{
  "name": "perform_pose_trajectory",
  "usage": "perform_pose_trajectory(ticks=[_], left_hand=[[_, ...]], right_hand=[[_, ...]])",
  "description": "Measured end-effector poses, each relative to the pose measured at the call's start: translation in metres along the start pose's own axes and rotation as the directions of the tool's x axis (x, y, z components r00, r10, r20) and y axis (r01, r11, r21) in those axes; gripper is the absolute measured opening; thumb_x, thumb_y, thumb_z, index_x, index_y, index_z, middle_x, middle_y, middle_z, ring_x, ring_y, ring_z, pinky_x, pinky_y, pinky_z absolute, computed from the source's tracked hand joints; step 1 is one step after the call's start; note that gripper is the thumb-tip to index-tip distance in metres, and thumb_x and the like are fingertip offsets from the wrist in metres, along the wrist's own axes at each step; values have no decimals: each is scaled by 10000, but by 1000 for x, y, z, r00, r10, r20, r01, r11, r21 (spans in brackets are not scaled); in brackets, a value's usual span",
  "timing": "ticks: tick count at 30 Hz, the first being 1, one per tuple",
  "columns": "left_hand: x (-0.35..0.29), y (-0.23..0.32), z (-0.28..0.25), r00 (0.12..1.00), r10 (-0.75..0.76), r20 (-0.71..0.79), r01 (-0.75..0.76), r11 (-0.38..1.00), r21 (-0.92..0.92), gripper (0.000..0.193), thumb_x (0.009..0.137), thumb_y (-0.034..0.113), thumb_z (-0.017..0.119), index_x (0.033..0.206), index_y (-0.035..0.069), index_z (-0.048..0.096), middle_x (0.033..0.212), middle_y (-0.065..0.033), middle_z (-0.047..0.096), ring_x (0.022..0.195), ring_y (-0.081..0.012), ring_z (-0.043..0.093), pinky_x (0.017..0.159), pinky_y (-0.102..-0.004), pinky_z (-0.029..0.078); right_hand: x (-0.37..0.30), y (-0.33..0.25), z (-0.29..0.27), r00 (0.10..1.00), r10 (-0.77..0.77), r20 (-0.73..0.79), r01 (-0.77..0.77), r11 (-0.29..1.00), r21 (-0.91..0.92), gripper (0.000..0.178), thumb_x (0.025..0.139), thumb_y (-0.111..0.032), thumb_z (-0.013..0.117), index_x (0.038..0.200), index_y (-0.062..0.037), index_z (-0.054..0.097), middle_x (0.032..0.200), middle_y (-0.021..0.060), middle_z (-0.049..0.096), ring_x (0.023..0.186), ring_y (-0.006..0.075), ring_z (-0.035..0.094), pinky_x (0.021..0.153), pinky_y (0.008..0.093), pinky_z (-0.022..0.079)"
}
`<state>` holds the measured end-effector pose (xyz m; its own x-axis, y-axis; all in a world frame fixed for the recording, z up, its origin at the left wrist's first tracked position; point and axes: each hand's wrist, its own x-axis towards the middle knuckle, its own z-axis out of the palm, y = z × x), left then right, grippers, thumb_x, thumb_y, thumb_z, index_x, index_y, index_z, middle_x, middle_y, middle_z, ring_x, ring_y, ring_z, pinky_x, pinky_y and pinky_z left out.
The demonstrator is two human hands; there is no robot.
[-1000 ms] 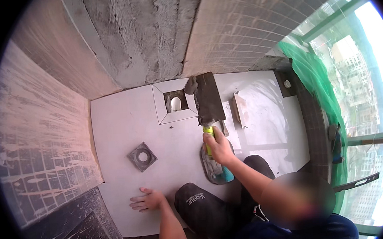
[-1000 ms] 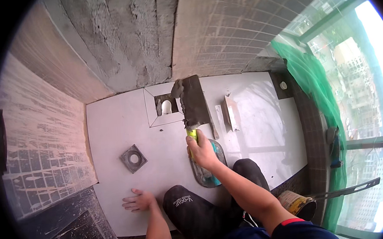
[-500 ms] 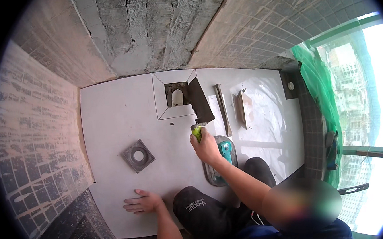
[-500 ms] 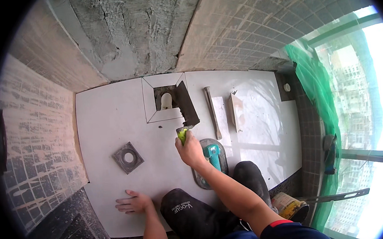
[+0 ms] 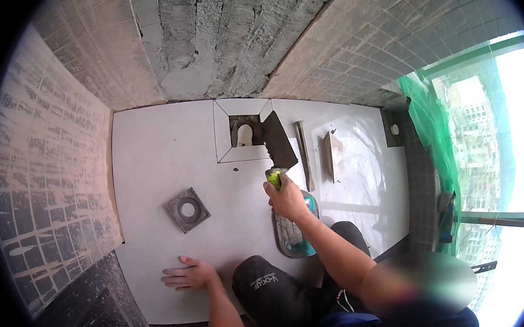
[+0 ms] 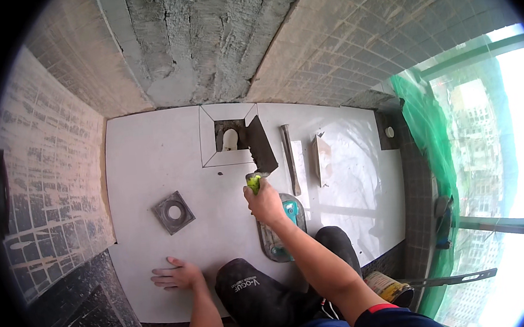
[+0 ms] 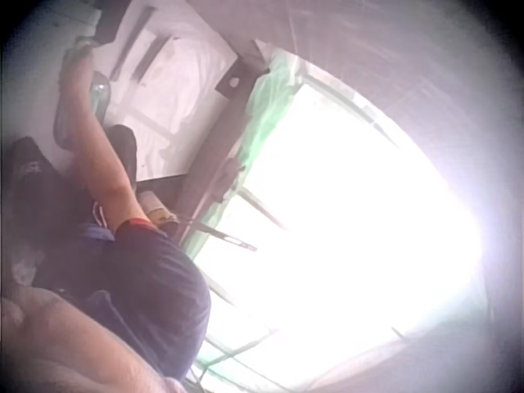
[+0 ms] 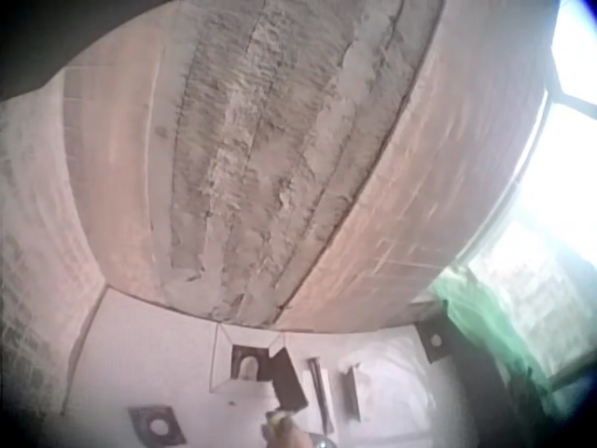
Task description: The person applies mortar around a floor drain with a trowel, positions a drain cover, and places surrounding tile segments, securing them with a hammer.
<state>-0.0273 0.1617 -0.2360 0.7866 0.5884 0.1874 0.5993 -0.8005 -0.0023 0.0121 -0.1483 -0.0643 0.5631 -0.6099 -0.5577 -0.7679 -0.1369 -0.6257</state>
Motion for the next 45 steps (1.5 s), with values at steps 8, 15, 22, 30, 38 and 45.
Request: perform_pose_trajectory(ticks=[8,15,22,30,38,45], left_hand=[[0,3,-3,1000,9,-19,-8,1000,15,820,1032,639,309,1555,8,299,1605,-293,274,1492,-462,270,1142,-630,280],[1,-3,6,1000,5,-16,-4,998,69,819,1038,634,298,1569,10,278,1612,-287,265,1498,-454,263,1149,-628,276],[-1,-1,6,1000,8,-8,-8,999,53,829,1036,643,289,1571,12,270,1618,-281,258,1501,-450,258,1151,-627,274],[0,-1,5,1000,-13,4,13,999,30,832,1038,639,287,1582,10,257,1626,-293,235,1506,-469,239,1154,-643,256],[-1,-2,6,1000,-4,5,4,1000,14,835,1037,638,289,1589,13,243,1632,-292,223,1508,-475,233,1161,-638,248],[-1,0,1,999,5,37,-5,1000,6,841,1037,638,292,1588,5,234,1632,-299,214,1510,-477,224,1170,-638,238]], right_hand=[[3,14,-14,996,-77,-37,68,975,-212,503,925,-356,636,1132,98,572,1008,369,667,1016,526,627,903,558,493],[-9,2,-27,1000,-7,28,9,996,-88,472,934,-373,643,1091,68,588,739,202,680,671,333,697,680,444,546],[-10,-2,-44,997,-33,67,33,999,4,360,968,-347,621,990,11,607,673,86,638,569,174,628,558,353,492],[-18,-11,-63,986,66,153,-89,984,153,335,988,-328,608,1016,5,618,767,75,628,603,144,609,544,315,484],[-2,1,-75,970,54,236,-172,839,517,357,1033,-328,572,1101,22,605,840,59,588,644,157,601,527,313,483],[16,14,-68,932,109,345,-294,785,546,350,1036,-315,562,1109,26,584,847,67,573,631,156,580,538,304,482]])
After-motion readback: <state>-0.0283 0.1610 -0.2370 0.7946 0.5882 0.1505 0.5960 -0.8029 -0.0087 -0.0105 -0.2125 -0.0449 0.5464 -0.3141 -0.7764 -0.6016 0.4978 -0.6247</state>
